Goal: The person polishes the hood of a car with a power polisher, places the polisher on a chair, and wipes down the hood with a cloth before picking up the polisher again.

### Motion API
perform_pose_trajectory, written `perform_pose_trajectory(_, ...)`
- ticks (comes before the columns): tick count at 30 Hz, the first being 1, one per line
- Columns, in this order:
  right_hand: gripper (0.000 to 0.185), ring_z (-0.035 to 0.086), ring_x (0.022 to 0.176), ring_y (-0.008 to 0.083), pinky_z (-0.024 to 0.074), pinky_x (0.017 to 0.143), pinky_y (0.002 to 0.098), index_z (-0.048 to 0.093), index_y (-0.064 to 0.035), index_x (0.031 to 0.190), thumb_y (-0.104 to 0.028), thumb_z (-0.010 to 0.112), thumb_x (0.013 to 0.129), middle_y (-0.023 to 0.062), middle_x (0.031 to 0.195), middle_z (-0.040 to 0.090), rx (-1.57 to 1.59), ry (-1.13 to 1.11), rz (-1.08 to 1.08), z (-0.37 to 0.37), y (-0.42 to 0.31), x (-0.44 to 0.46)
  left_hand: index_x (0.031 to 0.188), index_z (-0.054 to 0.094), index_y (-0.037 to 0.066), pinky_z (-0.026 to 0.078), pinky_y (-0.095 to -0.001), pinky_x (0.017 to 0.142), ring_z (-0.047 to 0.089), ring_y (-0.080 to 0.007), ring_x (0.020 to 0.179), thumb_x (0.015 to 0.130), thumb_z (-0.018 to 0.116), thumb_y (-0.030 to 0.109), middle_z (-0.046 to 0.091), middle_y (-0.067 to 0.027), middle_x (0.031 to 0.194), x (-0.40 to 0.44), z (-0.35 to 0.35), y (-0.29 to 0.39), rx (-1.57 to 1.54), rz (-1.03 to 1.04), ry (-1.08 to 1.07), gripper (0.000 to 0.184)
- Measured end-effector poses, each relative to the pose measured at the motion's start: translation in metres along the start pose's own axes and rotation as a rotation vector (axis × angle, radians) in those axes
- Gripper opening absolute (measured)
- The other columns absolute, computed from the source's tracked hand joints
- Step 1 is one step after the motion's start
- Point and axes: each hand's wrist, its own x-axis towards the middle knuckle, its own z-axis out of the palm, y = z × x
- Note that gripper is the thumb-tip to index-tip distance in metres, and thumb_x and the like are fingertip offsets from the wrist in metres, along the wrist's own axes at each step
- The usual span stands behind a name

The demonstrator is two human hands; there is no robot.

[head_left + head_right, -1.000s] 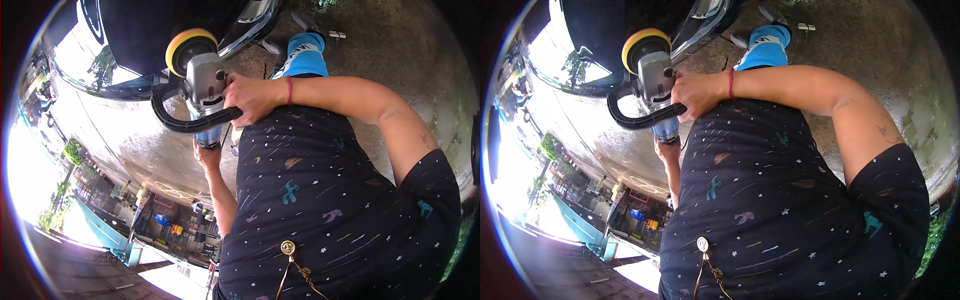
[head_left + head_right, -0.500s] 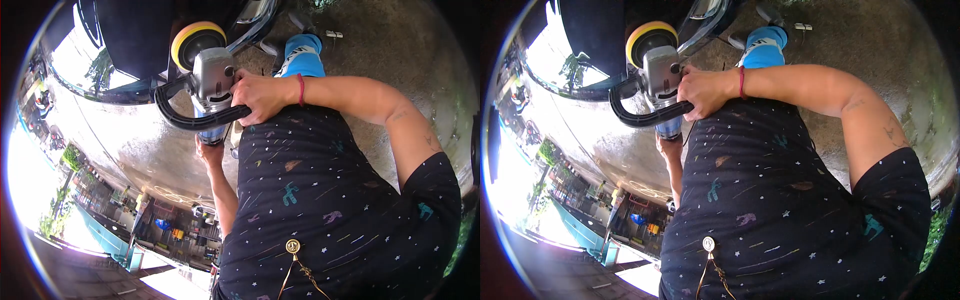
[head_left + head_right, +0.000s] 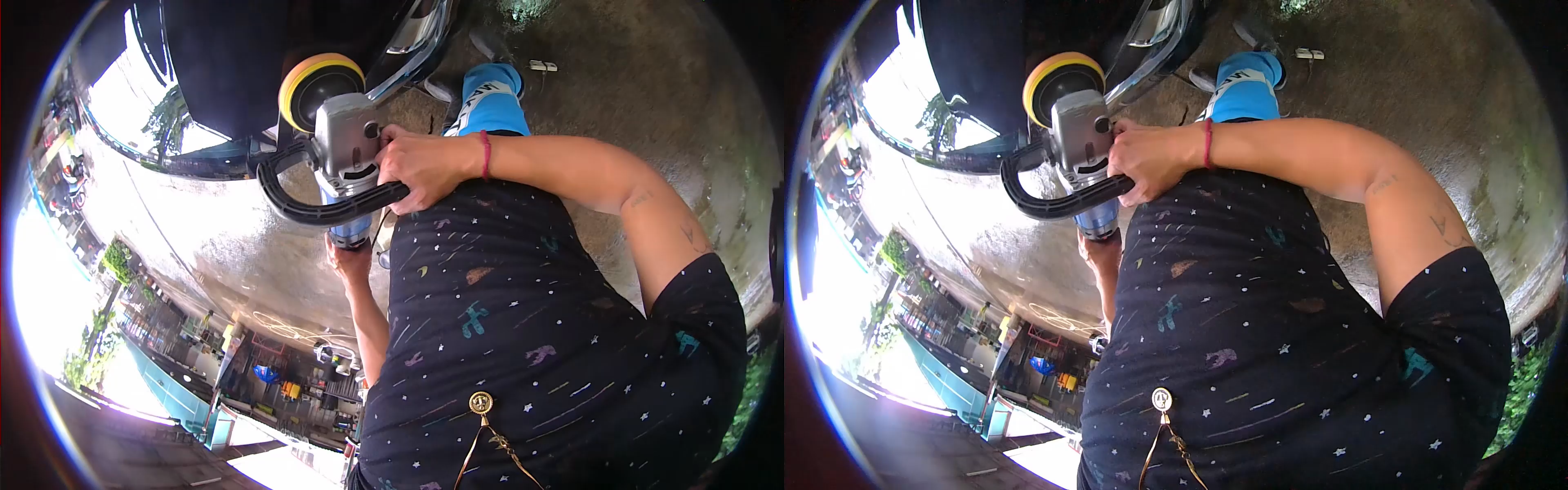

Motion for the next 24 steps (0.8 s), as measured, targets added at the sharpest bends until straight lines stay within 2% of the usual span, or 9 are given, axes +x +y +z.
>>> perform_pose_trajectory(5,0.023,0.058,0.076,0.0310,0.0364,0.089,0.0451,0.061,-0.0056,0.064,-0.024,0.070,0.074,0.0114,0.064,0.056,-0.021,0.089,0.005,-0.033,0.014,-0.027,0.127,0.056,0.003,0.048,-0.0545,0.092,0.059,-0.0478,0.111,0.065,0.082,0.027,0.058,-0.0225,0.129,0.015,0.015,0.033,0.102,0.015,0.016,0.071)
perform_pose_trajectory(7,0.023,0.058,0.076,0.0313,0.0366,0.088,0.0445,0.060,-0.0053,0.064,-0.024,0.070,0.074,0.0117,0.064,0.055,-0.004,0.081,0.026,-0.049,0.012,-0.031,0.121,0.058,0.003,0.049,-0.0553,0.088,0.059,-0.0477,0.107,0.066,0.082,0.028,0.059,-0.0214,0.125,0.020,0.008,0.060,0.055,0.037,0.021,0.065)
perform_pose_trajectory(9,0.032,0.062,0.080,0.0354,0.0387,0.093,0.0451,0.067,-0.0015,0.072,-0.033,0.067,0.078,0.0160,0.072,0.064,-0.034,0.006,0.076,-0.059,0.011,-0.034,0.115,0.059,0.002,0.049,-0.0552,0.086,0.060,-0.0475,0.105,0.066,0.082,0.027,0.060,-0.0209,0.119,0.022,0.006,0.073,0.036,0.040,-0.014,0.060)
perform_pose_trajectory(10,0.032,0.062,0.080,0.0354,0.0387,0.093,0.0451,0.067,-0.0015,0.072,-0.033,0.067,0.078,0.0160,0.072,0.064,-0.036,0.005,0.074,-0.059,0.009,-0.033,0.113,0.059,0.003,0.049,-0.0552,0.084,0.060,-0.0476,0.102,0.066,0.082,0.025,0.059,-0.0204,0.113,0.021,0.005,0.075,0.039,0.058,0.013,0.057)
perform_pose_trajectory(13,0.033,0.062,0.081,0.0348,0.0380,0.094,0.0453,0.067,-0.0016,0.073,-0.034,0.067,0.078,0.0162,0.072,0.063,-0.023,0.019,0.045,-0.040,0.013,-0.025,0.116,0.059,0.002,0.049,-0.0550,0.085,0.060,-0.0479,0.103,0.066,0.082,0.024,0.060,-0.0210,0.115,0.015,0.011,0.050,0.056,0.049,0.030,0.060)
perform_pose_trajectory(14,0.027,0.061,0.079,0.0327,0.0372,0.092,0.0451,0.066,-0.0043,0.069,-0.030,0.068,0.077,0.0140,0.069,0.061,0.001,0.024,0.014,-0.031,0.016,-0.021,0.123,0.059,0.001,0.049,-0.0537,0.091,0.059,-0.0476,0.109,0.064,0.083,0.024,0.060,-0.0228,0.122,0.012,0.013,0.036,0.068,-0.016,-0.007,0.067)
perform_pose_trajectory(15,0.022,0.060,0.077,0.0305,0.0363,0.089,0.0449,0.064,-0.0071,0.066,-0.026,0.070,0.076,0.0118,0.067,0.060,0.027,0.032,-0.017,-0.021,0.019,-0.017,0.123,0.059,0.001,0.049,-0.0537,0.091,0.059,-0.0476,0.109,0.064,0.083,0.024,0.060,-0.0228,0.122,0.007,0.017,0.022,0.073,-0.013,-0.006,0.067)
perform_pose_trajectory(18,0.022,0.060,0.078,0.0301,0.0359,0.090,0.0445,0.065,-0.0076,0.066,-0.026,0.069,0.077,0.0114,0.069,0.061,0.028,0.045,-0.040,-0.010,0.026,-0.008,0.134,0.056,0.002,0.047,-0.0504,0.101,0.056,-0.0465,0.120,0.063,0.083,0.025,0.056,-0.0266,0.134,-0.003,0.019,0.007,0.019,-0.067,-0.002,0.079)
perform_pose_trajectory(24,0.021,0.059,0.077,0.0307,0.0356,0.090,0.0435,0.062,-0.0079,0.064,-0.025,0.069,0.075,0.0113,0.067,0.059,0.034,0.027,-0.011,-0.050,0.018,-0.024,0.122,0.058,0.001,0.048,-0.0541,0.093,0.058,-0.0482,0.112,0.066,0.080,0.025,0.059,-0.0241,0.127,0.008,0.015,0.054,0.025,-0.027,-0.029,0.065)
